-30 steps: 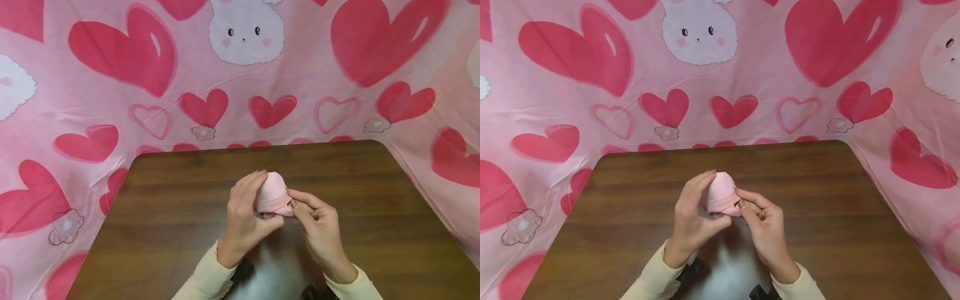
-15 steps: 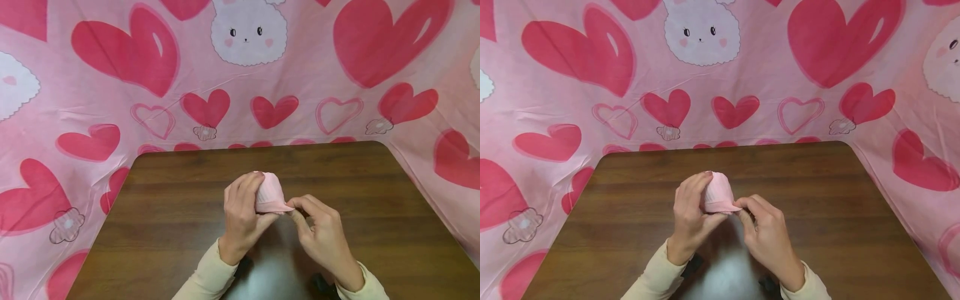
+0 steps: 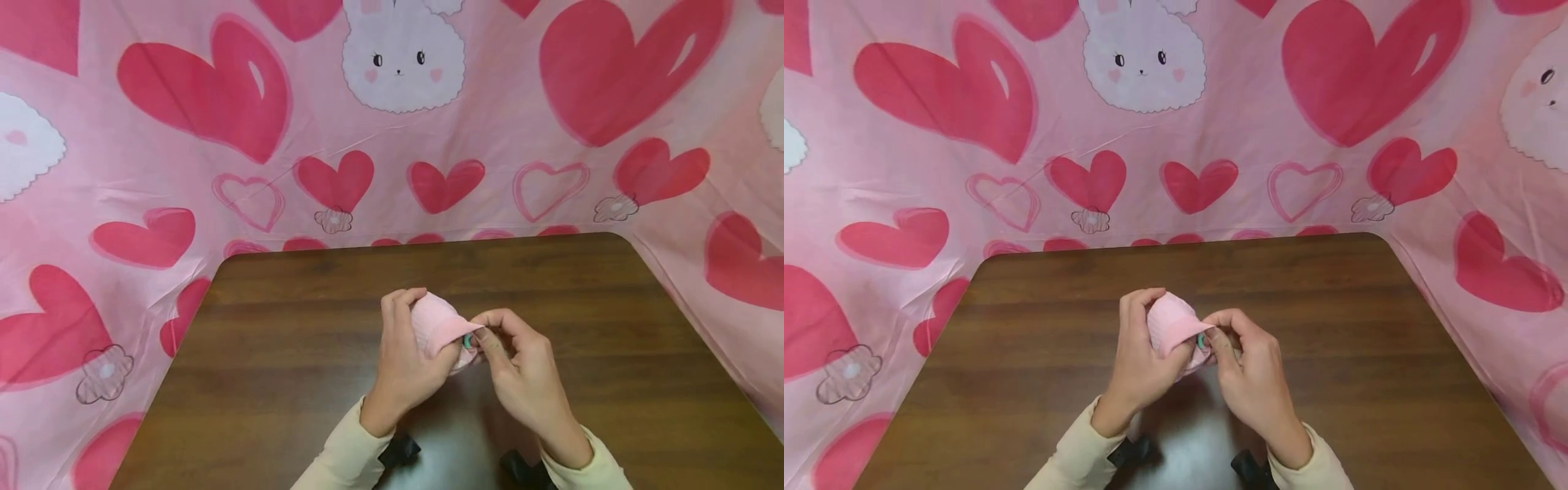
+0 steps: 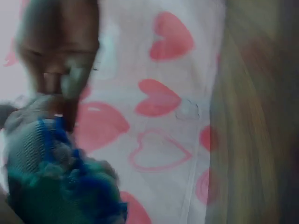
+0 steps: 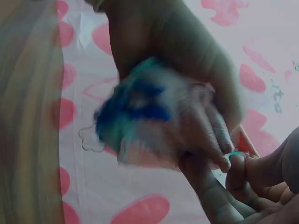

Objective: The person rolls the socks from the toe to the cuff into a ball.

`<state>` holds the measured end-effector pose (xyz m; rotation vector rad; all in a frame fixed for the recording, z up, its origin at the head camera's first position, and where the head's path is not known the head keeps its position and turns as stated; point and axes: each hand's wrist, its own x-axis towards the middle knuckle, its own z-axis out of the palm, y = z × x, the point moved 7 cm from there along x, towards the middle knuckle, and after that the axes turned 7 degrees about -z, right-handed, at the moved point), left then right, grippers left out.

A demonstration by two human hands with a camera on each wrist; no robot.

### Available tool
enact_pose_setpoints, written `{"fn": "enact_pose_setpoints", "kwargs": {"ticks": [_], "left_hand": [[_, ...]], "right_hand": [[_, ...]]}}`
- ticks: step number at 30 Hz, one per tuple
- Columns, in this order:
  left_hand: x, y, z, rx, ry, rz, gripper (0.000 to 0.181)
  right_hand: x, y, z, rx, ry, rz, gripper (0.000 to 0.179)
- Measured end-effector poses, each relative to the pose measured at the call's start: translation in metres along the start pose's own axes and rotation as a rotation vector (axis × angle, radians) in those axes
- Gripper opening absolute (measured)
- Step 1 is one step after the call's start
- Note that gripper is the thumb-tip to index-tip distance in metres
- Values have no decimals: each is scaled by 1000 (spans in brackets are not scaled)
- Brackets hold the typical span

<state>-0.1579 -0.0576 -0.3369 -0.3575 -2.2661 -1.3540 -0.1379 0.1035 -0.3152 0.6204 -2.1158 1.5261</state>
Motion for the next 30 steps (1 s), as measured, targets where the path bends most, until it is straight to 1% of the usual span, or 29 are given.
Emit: {"fn": "enact_pose_setpoints", "kwargs": {"ticks": [2,5,7,9,11,12,13,14,16,18,20,21,22,24,26,28,29,30], "left_hand": [[-3,-8,1,-130,-91,-116,78],[-5,-19,0,-308,-192,-243,69],[-6,-27,0,-430,-266,-332,66],[-9,-32,2,-548,-350,-405,67],[-14,-35,6,-658,-434,-483,72],[-16,-37,7,-690,-463,-512,73],[-18,-38,9,-709,-479,-532,74],[-20,-39,10,-721,-483,-548,74],[-22,-40,12,-725,-464,-564,70],[-22,-43,12,-711,-419,-573,63],[-23,-46,13,-718,-369,-601,57],[-23,-49,14,-726,-341,-620,55],[-23,-51,15,-740,-313,-642,53],[-22,-58,15,-766,-253,-687,50],[-21,-65,16,-774,-206,-718,50],[-20,-71,17,-768,-180,-733,49],[-20,-74,18,-762,-171,-738,49],[-20,-76,18,-757,-163,-735,50]], "right_hand": [[2,4,-4,-35,15,18,17],[6,13,-9,-65,12,44,18],[8,20,-13,-58,20,91,18],[9,29,-15,-16,39,161,16],[9,38,-16,42,82,248,14],[8,43,-17,78,107,290,13],[7,46,-17,106,133,324,13],[7,49,-17,129,157,351,13],[6,53,-17,181,190,384,13],[6,55,-14,247,197,384,14],[5,55,-9,315,174,363,19],[5,54,-6,344,145,346,22],[5,54,-3,351,108,326,26],[2,53,3,281,19,273,34],[-1,54,9,181,-58,233,41],[-5,58,13,85,-96,213,45],[-7,60,14,57,-98,213,46],[-9,63,15,54,-91,221,47]]}}
